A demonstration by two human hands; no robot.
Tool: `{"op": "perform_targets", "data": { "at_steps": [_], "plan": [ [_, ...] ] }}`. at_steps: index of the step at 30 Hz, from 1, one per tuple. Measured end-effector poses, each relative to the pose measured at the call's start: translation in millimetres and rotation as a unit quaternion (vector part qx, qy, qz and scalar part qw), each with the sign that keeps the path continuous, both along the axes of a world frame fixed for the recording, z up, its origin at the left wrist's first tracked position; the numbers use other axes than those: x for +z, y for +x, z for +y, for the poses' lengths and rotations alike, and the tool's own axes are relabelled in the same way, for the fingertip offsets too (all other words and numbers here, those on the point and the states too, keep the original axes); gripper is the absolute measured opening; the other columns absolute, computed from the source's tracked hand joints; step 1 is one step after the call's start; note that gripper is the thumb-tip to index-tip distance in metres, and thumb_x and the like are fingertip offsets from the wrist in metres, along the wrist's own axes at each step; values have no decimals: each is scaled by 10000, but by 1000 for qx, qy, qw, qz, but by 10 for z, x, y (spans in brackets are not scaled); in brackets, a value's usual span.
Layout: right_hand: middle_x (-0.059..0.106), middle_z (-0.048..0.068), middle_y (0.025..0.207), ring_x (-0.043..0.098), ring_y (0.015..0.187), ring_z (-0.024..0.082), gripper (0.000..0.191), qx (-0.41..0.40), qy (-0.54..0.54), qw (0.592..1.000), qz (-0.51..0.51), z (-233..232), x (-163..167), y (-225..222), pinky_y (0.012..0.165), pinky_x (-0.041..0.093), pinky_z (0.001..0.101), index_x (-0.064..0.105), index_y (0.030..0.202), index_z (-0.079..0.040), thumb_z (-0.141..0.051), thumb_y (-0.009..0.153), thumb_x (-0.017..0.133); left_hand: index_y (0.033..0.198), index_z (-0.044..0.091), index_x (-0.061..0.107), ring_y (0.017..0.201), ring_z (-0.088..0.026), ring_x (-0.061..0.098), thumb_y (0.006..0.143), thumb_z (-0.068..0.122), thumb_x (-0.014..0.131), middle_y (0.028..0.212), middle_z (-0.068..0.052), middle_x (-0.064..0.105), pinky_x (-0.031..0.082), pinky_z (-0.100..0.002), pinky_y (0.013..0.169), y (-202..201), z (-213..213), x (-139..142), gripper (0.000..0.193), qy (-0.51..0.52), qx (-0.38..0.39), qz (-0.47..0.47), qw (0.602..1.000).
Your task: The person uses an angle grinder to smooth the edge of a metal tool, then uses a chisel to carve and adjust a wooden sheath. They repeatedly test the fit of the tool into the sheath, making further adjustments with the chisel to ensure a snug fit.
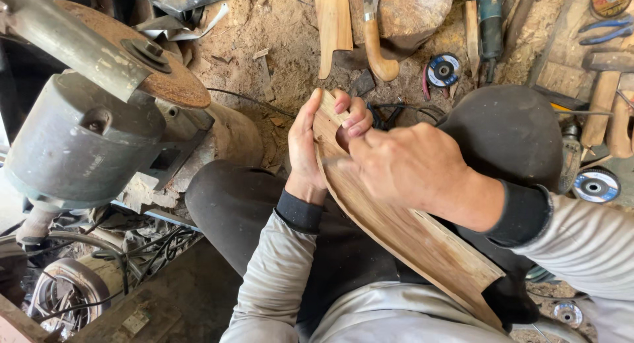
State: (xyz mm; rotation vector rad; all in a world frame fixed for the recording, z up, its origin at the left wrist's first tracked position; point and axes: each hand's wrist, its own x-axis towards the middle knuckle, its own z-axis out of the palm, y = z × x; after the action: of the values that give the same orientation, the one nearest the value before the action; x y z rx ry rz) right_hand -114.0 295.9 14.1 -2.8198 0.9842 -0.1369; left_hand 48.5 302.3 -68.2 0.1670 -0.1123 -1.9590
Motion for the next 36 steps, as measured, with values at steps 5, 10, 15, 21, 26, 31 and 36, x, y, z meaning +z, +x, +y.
{"op": "perform_targets", "data": {
  "at_steps": [5, 10, 15, 21, 26, 31, 36],
  "plan": [
    [691, 64, 618, 686, 468, 203, 354, -12, -28, 999, -34, -24, -52, -24, 380, 521, 354, 699, 882, -41, -371, 958, 596, 903, 90, 437, 832, -206, 461, 1089, 409, 359, 842, -71, 433, 427, -326, 750, -30, -4, 21, 378, 46, -6, -52, 998],
    [669, 53, 596, 690, 497, 202, 419, 24, -26, 998, -52, 2, -85, -63, 408, 526, 349, 679, 825, -42, -425, 977, 604, 925, 80, 439, 833, -201, 444, 1128, 401, 364, 836, -73, 416, 426, -320, 778, -24, 9, 35, 386, 20, 5, -14, 1000],
    [679, 43, 608, 708, 540, 219, 369, 68, 2, 997, -41, 29, -76, -89, 419, 528, 370, 655, 729, -112, -428, 918, 631, 937, 80, 438, 822, -196, 441, 1144, 393, 363, 838, -63, 410, 426, -324, 774, -10, 13, 26, 383, -3, -9, 6, 1000],
    [711, 57, 684, 691, 513, 196, 266, -38, -53, 993, -94, -12, -64, -93, 411, 516, 342, 719, 944, -73, -325, 951, 632, 928, 82, 439, 850, -204, 458, 1132, 408, 367, 848, -72, 438, 459, -314, 751, -47, -13, 12, 391, 2, -1, -17, 1000],
    [710, 65, 682, 675, 472, 191, 347, -24, -67, 996, -57, -13, -57, -64, 398, 519, 332, 701, 935, -20, -358, 952, 628, 889, 88, 442, 826, -210, 452, 1088, 416, 373, 841, -80, 442, 446, -320, 718, -60, -14, -17, 390, 52, -18, -30, 998],
    [662, 53, 643, 680, 526, 230, 291, 81, -1, 994, -72, 61, -109, -175, 435, 519, 384, 649, 775, -120, -373, 918, 629, 914, 74, 466, 786, -200, 403, 1111, 393, 397, 812, -69, 410, 374, -334, 723, 4, -49, -6, 381, 9, -5, -24, 1000],
    [632, 70, 667, 655, 581, 277, 435, -34, -28, 989, -141, -237, -142, -590, 493, 508, 413, 608, 750, -125, -454, 1034, 582, 954, 50, 516, 715, -189, 429, 1102, 410, 405, 790, -75, 453, 379, -324, 651, 254, -108, -6, 404, 26, 23, -61, 998]
  ]
}}
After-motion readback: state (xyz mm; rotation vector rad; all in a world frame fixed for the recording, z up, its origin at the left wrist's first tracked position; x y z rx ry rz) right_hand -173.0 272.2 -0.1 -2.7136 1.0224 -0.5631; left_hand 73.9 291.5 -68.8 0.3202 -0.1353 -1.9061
